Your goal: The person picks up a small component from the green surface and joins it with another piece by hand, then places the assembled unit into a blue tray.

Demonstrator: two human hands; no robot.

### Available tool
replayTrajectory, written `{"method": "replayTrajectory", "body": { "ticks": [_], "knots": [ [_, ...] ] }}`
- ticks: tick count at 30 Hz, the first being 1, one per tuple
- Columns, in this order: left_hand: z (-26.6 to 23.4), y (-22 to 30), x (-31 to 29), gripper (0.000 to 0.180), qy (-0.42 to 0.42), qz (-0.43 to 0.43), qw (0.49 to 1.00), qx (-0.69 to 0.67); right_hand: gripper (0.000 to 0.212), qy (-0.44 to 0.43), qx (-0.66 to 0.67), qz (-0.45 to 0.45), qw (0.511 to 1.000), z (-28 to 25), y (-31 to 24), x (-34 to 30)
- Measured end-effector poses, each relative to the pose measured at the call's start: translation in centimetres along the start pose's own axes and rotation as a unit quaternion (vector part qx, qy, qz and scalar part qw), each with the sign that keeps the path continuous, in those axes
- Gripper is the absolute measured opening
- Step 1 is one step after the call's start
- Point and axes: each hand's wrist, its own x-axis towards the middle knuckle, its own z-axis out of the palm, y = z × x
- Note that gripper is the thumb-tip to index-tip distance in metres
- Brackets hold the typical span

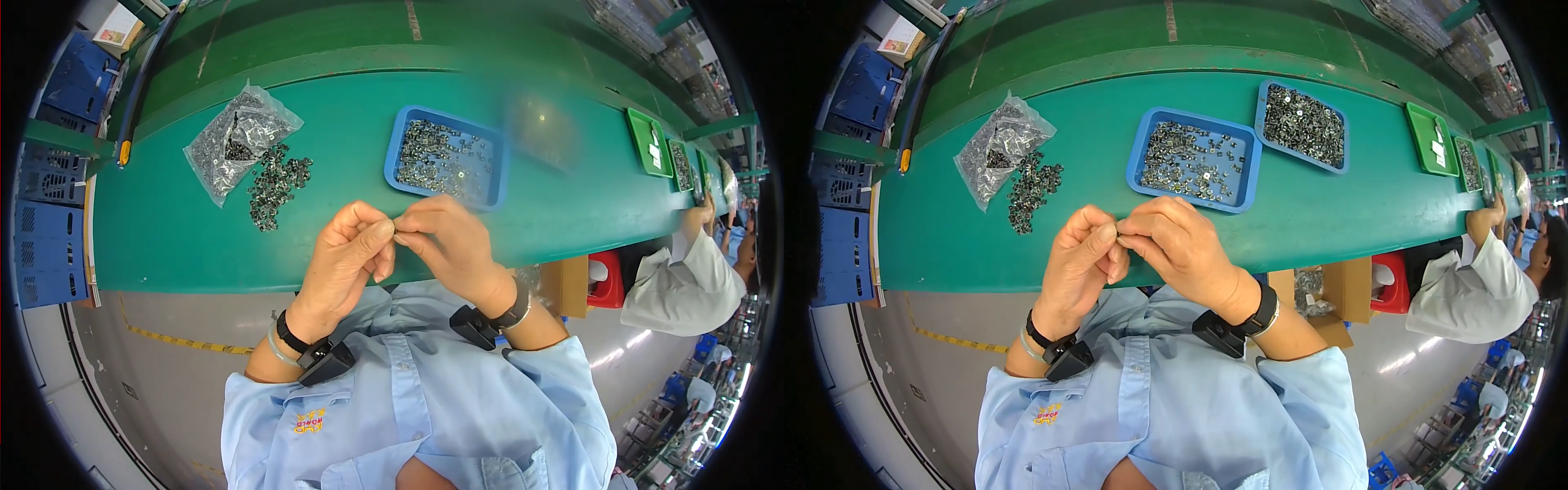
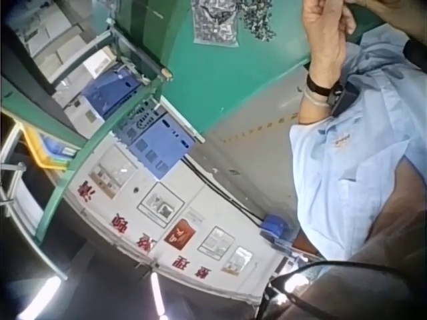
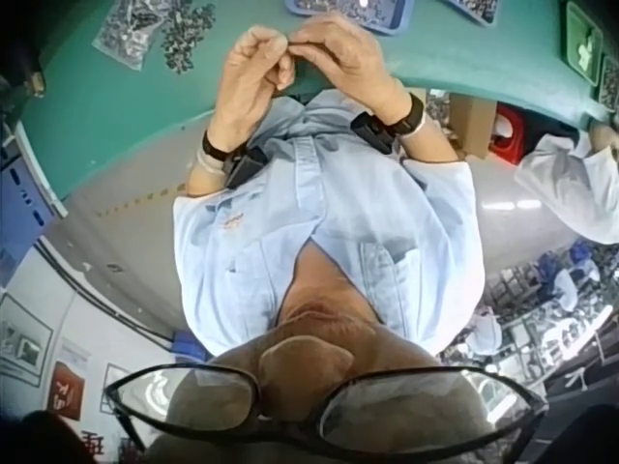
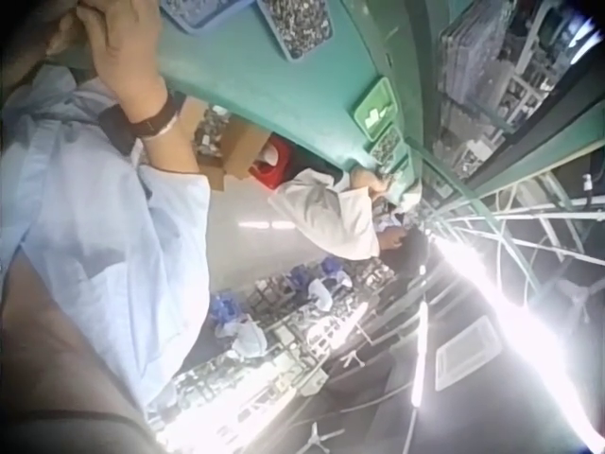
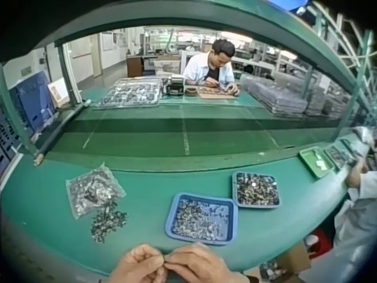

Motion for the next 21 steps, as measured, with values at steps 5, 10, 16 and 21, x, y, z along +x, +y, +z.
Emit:
{"method": "replayTrajectory", "body": {
  "ticks": [5, 10, 16, 21],
  "knots": [
    [0.8, 0.7, -0.2, 0.013, 0.035, 0.005, 0.999, 0.039, 0.018, 0.004, -0.032, -0.036, 0.999, -0.1, 0.3, 0.3],
    [0.7, 0.3, -0.2, 0.015, -0.030, -0.026, 0.995, -0.087, 0.017, 0.030, 0.081, 0.036, 0.996, 0.0, -0.2, 0.0],
    [0.9, -0.4, -0.1, 0.016, -0.054, -0.038, 0.986, -0.155, 0.015, 0.036, 0.078, 0.025, 0.996, 0.2, -0.4, -0.3],
    [0.6, -0.2, -0.1, 0.015, -0.063, -0.054, 0.981, -0.173, 0.014, 0.014, 0.052, -0.002, 0.999, -0.1, -0.5, 0.1]
  ]
}}
